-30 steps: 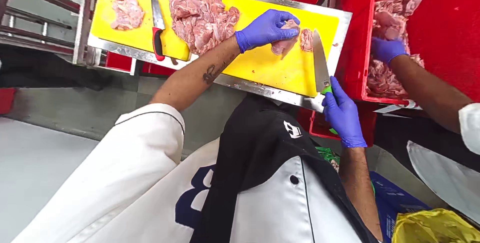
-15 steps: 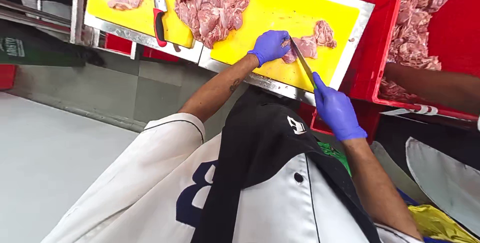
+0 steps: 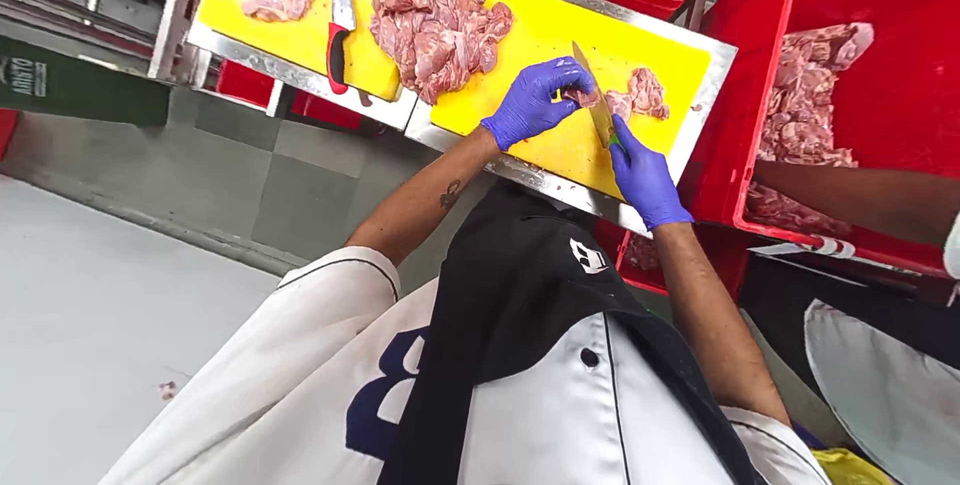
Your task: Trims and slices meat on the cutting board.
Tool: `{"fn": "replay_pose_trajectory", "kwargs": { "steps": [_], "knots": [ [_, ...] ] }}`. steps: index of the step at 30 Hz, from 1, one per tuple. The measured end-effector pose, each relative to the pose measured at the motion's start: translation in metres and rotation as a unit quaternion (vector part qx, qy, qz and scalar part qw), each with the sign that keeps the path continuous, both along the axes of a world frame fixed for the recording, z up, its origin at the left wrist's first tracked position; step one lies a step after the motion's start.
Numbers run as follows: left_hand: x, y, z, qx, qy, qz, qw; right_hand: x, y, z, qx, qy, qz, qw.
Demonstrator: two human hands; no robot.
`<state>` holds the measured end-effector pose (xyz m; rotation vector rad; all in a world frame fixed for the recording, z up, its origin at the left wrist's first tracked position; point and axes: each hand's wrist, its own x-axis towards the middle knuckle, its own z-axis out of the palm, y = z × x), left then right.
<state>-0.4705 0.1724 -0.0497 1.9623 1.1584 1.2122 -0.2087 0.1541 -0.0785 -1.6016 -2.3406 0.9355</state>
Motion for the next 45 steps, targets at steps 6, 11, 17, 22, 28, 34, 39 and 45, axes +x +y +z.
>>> {"fn": "replay_pose_trajectory", "kwargs": {
  "steps": [6, 11, 17, 22, 28, 34, 39, 45],
  "knots": [
    [0.004, 0.003, 0.023, 0.096, -0.078, -0.004, 0.992, 0.0, -0.004, -0.001, -0.022, 0.004, -0.022, 0.999],
    [0.013, -0.012, 0.005, -0.117, -0.085, 0.123, 0.982, 0.006, -0.015, 0.01, -0.061, 0.106, -0.117, 0.985],
    [-0.02, -0.047, -0.04, -0.377, 0.312, 0.167, 0.856, -0.006, -0.068, 0.031, -0.178, 0.201, -0.102, 0.958],
    [-0.028, -0.051, -0.046, -0.266, 0.26, 0.181, 0.91, 0.002, -0.08, 0.001, -0.234, 0.221, -0.147, 0.935],
    [-0.027, -0.052, -0.062, -0.114, 0.231, 0.058, 0.965, -0.01, -0.106, 0.068, -0.033, -0.129, 0.077, 0.988],
    [-0.027, -0.05, -0.07, -0.078, 0.261, 0.055, 0.961, -0.034, -0.095, 0.055, -0.047, -0.144, 0.086, 0.985],
    [-0.025, -0.049, -0.068, -0.07, 0.273, 0.054, 0.958, -0.099, -0.033, 0.015, -0.02, -0.038, 0.03, 0.999],
    [-0.03, -0.015, -0.057, -0.162, 0.171, 0.136, 0.962, -0.039, -0.044, 0.049, -0.055, -0.011, -0.017, 0.998]
  ]
}}
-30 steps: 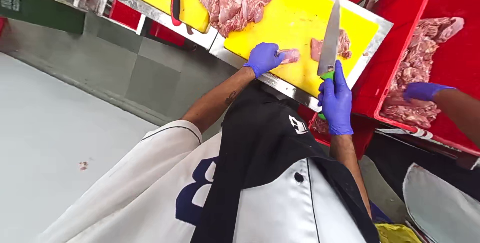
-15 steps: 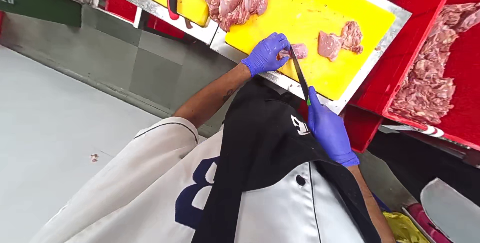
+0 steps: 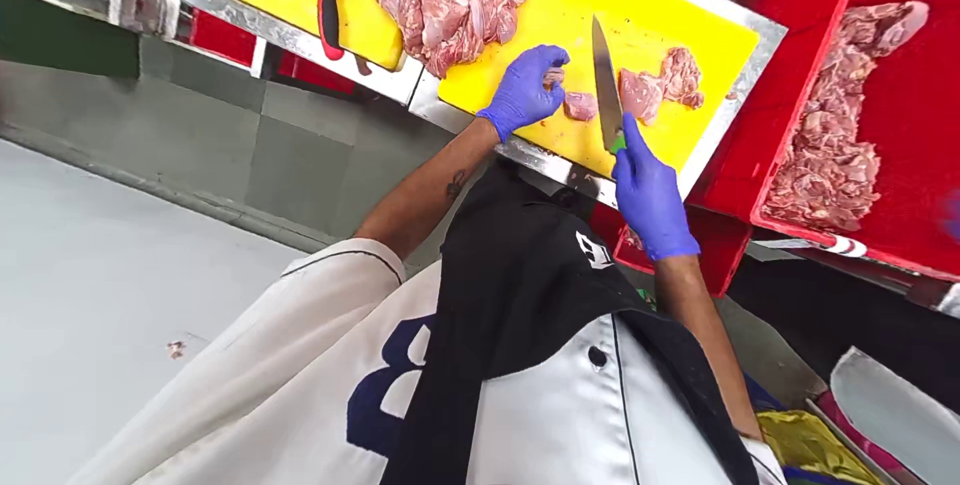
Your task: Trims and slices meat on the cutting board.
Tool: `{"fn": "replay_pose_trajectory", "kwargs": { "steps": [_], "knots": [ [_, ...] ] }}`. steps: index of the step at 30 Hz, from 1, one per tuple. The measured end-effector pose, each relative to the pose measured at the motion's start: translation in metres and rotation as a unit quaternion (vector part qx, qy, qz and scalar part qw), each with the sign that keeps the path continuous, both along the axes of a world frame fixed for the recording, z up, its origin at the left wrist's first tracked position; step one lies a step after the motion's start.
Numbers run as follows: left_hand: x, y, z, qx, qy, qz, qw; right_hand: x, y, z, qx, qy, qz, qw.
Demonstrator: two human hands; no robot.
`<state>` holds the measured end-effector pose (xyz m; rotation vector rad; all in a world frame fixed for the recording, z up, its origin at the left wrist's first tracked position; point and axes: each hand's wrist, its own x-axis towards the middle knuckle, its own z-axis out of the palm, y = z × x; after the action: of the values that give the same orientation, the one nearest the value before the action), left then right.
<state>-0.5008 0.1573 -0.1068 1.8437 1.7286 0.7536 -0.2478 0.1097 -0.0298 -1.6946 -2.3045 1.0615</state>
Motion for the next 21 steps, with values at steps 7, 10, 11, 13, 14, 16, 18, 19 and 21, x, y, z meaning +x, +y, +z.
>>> {"fn": "replay_pose_trajectory", "kwargs": {
  "steps": [7, 10, 11, 13, 14, 16, 18, 19, 21],
  "knots": [
    [0.033, -0.003, -0.018, 0.039, 0.05, -0.098, 0.993, 0.037, -0.048, 0.023, 0.006, -0.178, 0.081, 0.981],
    [0.034, -0.004, -0.019, 0.051, 0.059, -0.092, 0.993, 0.01, -0.023, -0.004, 0.013, -0.152, 0.063, 0.986],
    [0.034, -0.004, -0.018, 0.042, 0.06, -0.094, 0.993, -0.004, -0.008, -0.018, 0.026, -0.132, 0.054, 0.989],
    [0.03, -0.002, -0.014, 0.027, 0.043, -0.098, 0.994, -0.029, 0.025, -0.034, 0.049, -0.097, 0.045, 0.993],
    [0.027, -0.001, -0.012, 0.018, 0.02, -0.094, 0.995, -0.033, 0.037, -0.037, 0.06, -0.079, 0.046, 0.994],
    [0.018, 0.006, -0.007, -0.002, -0.049, -0.057, 0.997, -0.028, 0.054, -0.035, 0.08, -0.062, 0.036, 0.994],
    [0.009, 0.018, 0.0, -0.037, -0.123, 0.007, 0.992, -0.011, 0.067, -0.02, 0.088, -0.029, 0.001, 0.996],
    [0.006, 0.021, 0.002, -0.058, -0.155, 0.033, 0.986, 0.0, 0.071, -0.011, 0.089, -0.005, -0.02, 0.996],
    [0.017, 0.017, 0.003, -0.096, -0.162, 0.032, 0.982, 0.024, 0.07, 0.004, 0.075, 0.029, -0.062, 0.995]
  ]
}}
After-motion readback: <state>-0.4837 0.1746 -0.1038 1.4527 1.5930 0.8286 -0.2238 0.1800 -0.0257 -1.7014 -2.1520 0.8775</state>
